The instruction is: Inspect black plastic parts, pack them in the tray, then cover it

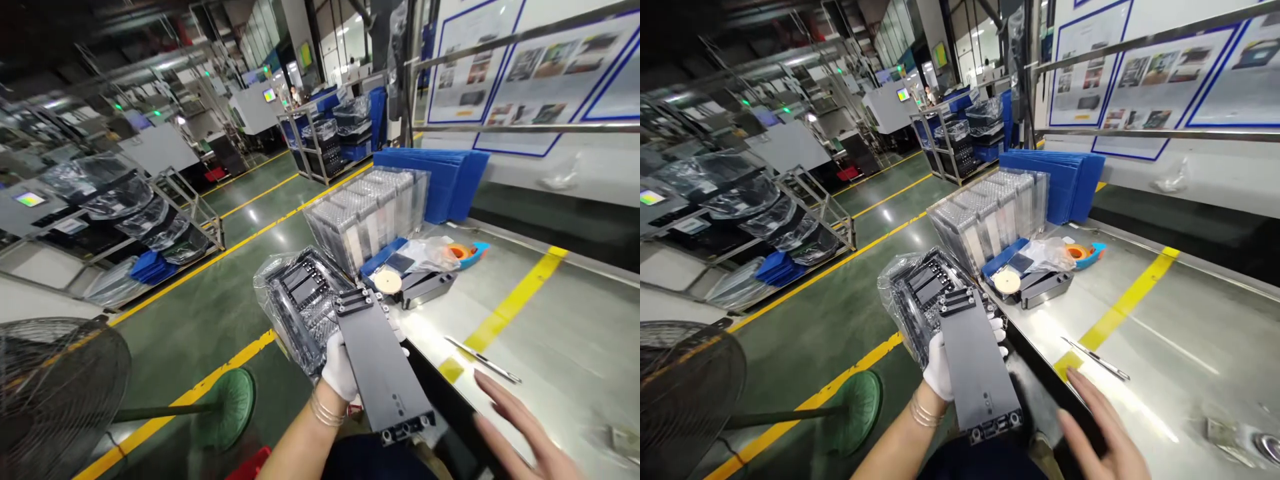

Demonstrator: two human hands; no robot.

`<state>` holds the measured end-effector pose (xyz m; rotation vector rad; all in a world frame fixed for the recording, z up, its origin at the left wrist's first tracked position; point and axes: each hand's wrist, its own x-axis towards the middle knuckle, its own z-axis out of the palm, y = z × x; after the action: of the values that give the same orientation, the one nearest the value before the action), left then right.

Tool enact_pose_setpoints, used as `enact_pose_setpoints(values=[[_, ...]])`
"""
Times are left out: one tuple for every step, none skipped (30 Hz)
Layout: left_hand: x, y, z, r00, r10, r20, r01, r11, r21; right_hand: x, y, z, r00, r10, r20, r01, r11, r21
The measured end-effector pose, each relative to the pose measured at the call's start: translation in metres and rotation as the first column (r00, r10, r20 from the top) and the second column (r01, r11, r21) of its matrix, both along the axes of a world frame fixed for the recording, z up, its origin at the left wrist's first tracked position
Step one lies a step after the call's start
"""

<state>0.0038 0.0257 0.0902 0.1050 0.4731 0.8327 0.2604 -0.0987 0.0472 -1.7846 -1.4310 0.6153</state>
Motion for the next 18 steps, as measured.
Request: enact_pose_setpoints(values=[[0.0,-0.002,-0.003,0.999,-0.04,-0.024,0.04,0.999,0.008,-0.019,0.006,0.007,0.996,-0.019,-0.083,0.013,0.998,-0.069],[-0.001,-0.005,-0.006,0.997,-0.069,-0.035,0.069,0.998,0.007,-0.038,0.012,0.014,0.986,0.014,-0.169,-0.041,0.986,-0.16],[-0.002,-0.008,-0.01,0.996,-0.089,-0.032,0.089,0.996,-0.002,-0.055,0.017,0.019,0.969,0.038,-0.243,-0.101,0.963,-0.249],[-0.003,-0.012,-0.013,0.994,-0.108,-0.023,0.108,0.994,-0.005,-0.071,0.021,0.023,0.95,0.059,-0.305,-0.163,0.931,-0.327],[-0.004,-0.015,-0.016,0.992,-0.128,-0.013,0.128,0.992,-0.006,-0.083,0.023,0.025,0.925,0.079,-0.371,-0.231,0.893,-0.386],[-0.006,-0.019,-0.017,0.989,-0.149,-0.009,0.149,0.989,-0.004,-0.093,0.024,0.025,0.9,0.08,-0.428,-0.279,0.86,-0.426],[-0.008,-0.022,-0.018,0.986,-0.164,-0.016,0.165,0.986,0.005,-0.101,0.023,0.023,0.878,0.067,-0.475,-0.308,0.837,-0.452],[-0.01,-0.025,-0.018,0.983,-0.179,-0.029,0.179,0.984,0.013,-0.107,0.022,0.02,0.856,0.047,-0.515,-0.326,0.822,-0.467],[-0.012,-0.028,-0.019,0.979,-0.198,-0.044,0.199,0.98,0.012,-0.112,0.021,0.018,0.837,0.027,-0.547,-0.339,0.81,-0.479],[-0.013,-0.031,-0.019,0.975,-0.216,-0.055,0.216,0.976,0.001,-0.115,0.02,0.015,0.822,0.005,-0.569,-0.344,0.801,-0.49],[-0.013,-0.035,-0.02,0.972,-0.232,-0.05,0.231,0.973,-0.017,-0.119,0.018,0.014,0.815,-0.019,-0.579,-0.336,0.799,-0.499],[-0.012,-0.039,-0.022,0.969,-0.246,-0.032,0.244,0.969,-0.037,-0.121,0.016,0.014,0.81,-0.039,-0.585,-0.324,0.801,-0.503],[-0.01,-0.044,-0.024,0.97,-0.243,-0.009,0.242,0.969,-0.057,-0.124,0.015,0.015,0.808,-0.059,-0.586,-0.306,0.808,-0.504],[-0.007,-0.049,-0.028,0.974,-0.224,0.013,0.224,0.972,-0.076,-0.125,0.012,0.016,0.812,-0.082,-0.577,-0.275,0.819,-0.503],[-0.005,-0.055,-0.031,0.981,-0.194,0.033,0.196,0.976,-0.091,-0.127,0.008,0.018,0.82,-0.107,-0.562,-0.237,0.831,-0.504],[-0.003,-0.06,-0.034,0.983,-0.177,0.047,0.181,0.977,-0.112,-0.127,0.003,0.02,0.823,-0.121,-0.555,-0.219,0.834,-0.507],[-0.001,-0.065,-0.037,0.983,-0.173,0.06,0.18,0.974,-0.139,-0.128,-0.002,0.022,0.816,-0.119,-0.566,-0.235,0.827,-0.511],[-0.001,-0.069,-0.039,0.982,-0.178,0.068,0.187,0.967,-0.171,-0.128,-0.008,0.023,0.798,-0.106,-0.593,-0.276,0.81,-0.517]])
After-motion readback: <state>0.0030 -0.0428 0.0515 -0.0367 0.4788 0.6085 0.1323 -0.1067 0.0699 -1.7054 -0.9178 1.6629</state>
